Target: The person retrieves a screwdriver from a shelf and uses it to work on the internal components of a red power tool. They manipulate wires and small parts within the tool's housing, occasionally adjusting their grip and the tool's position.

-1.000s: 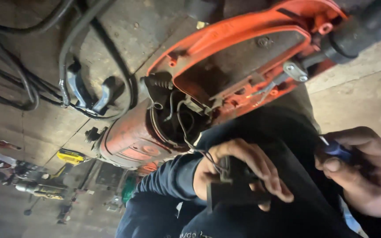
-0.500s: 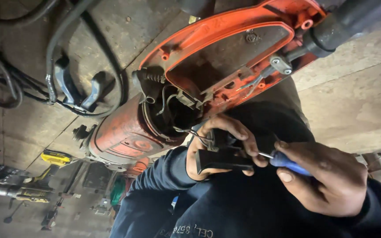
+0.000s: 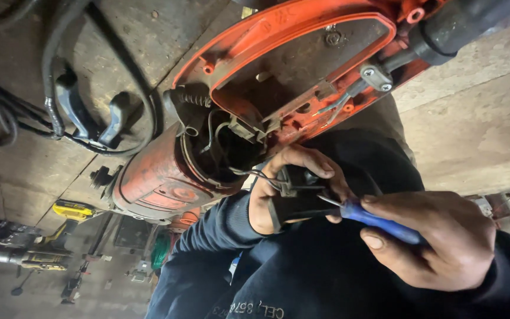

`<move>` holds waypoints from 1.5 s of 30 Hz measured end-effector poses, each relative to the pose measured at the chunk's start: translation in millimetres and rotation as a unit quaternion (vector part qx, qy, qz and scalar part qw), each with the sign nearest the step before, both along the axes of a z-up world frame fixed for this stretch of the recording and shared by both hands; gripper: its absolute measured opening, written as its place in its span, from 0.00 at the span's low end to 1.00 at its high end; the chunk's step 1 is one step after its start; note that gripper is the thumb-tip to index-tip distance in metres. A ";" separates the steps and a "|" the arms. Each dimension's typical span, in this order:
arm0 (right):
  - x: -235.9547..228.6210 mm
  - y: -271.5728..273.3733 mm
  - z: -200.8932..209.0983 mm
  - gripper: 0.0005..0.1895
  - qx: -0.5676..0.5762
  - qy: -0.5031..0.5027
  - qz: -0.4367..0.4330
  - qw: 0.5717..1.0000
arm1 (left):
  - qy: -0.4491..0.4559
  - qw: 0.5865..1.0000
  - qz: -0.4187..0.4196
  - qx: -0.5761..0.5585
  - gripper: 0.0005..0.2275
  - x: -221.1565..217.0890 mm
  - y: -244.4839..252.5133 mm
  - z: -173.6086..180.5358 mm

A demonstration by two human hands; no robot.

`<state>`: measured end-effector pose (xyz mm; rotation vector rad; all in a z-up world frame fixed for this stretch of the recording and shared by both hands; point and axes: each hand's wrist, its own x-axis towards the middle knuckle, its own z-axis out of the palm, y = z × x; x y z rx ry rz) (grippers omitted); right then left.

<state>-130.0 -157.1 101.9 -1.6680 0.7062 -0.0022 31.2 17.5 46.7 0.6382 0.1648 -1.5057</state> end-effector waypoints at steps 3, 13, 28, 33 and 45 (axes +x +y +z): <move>3.7 -0.6 -5.2 0.20 0.042 -0.022 0.014 0.999 | 0.016 1.000 -0.013 0.008 0.15 -2.8 5.0 -3.4; 9.4 0.8 -9.5 0.17 0.013 -0.038 0.047 0.998 | -0.099 0.995 -0.030 -0.007 0.12 -5.4 11.0 -16.1; -4.8 11.1 -1.7 0.19 -0.145 -0.016 0.105 0.984 | -0.197 0.974 -0.108 0.013 0.12 -10.3 11.4 -16.2; -11.1 -0.7 -13.3 0.22 -0.247 -0.108 0.170 0.948 | -0.240 0.968 -0.063 0.021 0.13 -13.6 10.3 -16.1; -18.6 -16.0 -32.3 0.14 0.286 0.017 0.040 0.957 | -0.173 0.967 -0.186 0.030 0.16 -9.1 2.5 -10.0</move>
